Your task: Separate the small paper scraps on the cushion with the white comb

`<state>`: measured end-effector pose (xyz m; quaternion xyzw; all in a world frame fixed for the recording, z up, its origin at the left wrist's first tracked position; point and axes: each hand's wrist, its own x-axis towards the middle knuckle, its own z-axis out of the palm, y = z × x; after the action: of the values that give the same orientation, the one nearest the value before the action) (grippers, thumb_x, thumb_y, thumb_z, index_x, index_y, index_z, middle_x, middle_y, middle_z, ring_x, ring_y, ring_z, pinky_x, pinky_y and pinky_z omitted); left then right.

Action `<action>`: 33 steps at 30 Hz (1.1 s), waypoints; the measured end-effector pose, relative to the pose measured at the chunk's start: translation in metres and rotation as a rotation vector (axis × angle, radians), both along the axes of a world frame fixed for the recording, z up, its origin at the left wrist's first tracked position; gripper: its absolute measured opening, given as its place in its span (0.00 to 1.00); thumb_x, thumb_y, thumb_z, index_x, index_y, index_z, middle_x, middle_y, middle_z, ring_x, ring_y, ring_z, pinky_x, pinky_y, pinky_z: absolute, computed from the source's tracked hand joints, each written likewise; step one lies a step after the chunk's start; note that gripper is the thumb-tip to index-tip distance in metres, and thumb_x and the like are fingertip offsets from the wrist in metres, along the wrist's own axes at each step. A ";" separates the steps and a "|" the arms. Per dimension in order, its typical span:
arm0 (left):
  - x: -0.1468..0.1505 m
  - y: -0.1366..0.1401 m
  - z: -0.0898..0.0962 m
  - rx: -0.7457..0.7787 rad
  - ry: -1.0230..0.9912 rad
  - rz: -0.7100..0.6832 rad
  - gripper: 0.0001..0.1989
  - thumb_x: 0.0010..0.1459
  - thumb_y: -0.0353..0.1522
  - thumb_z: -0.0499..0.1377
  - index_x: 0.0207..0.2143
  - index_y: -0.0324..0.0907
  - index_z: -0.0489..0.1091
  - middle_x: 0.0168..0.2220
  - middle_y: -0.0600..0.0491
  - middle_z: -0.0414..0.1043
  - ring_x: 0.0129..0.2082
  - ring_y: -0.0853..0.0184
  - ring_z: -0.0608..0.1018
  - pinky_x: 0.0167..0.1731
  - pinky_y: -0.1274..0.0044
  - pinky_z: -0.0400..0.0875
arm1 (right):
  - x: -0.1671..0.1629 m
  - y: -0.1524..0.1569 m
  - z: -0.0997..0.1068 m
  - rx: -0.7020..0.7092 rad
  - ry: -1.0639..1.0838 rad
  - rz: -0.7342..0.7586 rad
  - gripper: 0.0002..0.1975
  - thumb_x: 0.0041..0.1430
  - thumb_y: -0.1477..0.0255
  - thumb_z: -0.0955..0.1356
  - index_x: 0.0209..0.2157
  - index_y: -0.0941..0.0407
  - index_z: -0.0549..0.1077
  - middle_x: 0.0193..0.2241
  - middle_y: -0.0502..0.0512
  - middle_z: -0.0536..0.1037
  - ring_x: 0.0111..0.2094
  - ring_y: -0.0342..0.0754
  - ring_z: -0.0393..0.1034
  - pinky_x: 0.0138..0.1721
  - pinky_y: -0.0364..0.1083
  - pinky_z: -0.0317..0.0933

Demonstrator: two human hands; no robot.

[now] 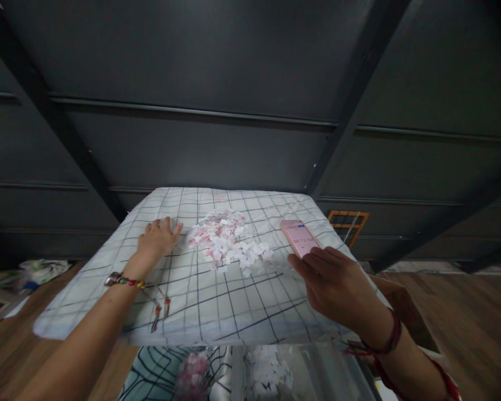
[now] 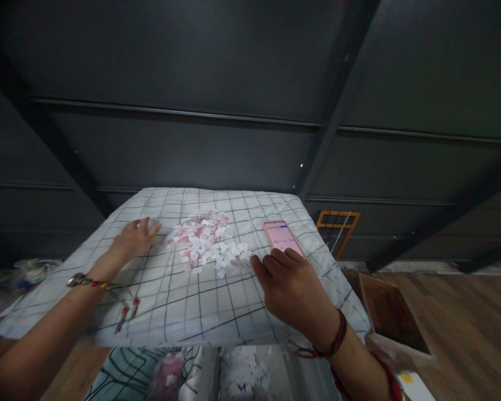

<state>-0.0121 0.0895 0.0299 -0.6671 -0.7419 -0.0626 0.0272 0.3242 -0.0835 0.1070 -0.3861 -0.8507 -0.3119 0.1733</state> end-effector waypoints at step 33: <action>0.006 -0.020 -0.019 0.032 -0.076 0.050 0.29 0.62 0.44 0.36 0.56 0.37 0.59 0.60 0.38 0.55 0.60 0.44 0.55 0.54 0.52 0.52 | 0.003 -0.009 -0.018 0.065 0.070 -0.115 0.14 0.53 0.83 0.60 0.36 0.65 0.75 0.23 0.57 0.72 0.27 0.48 0.62 0.30 0.47 0.58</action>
<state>-0.0057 0.0696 0.0111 -0.6451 -0.7576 -0.0988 0.0113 0.3276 -0.0924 0.0890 -0.4392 -0.8099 -0.3349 0.1973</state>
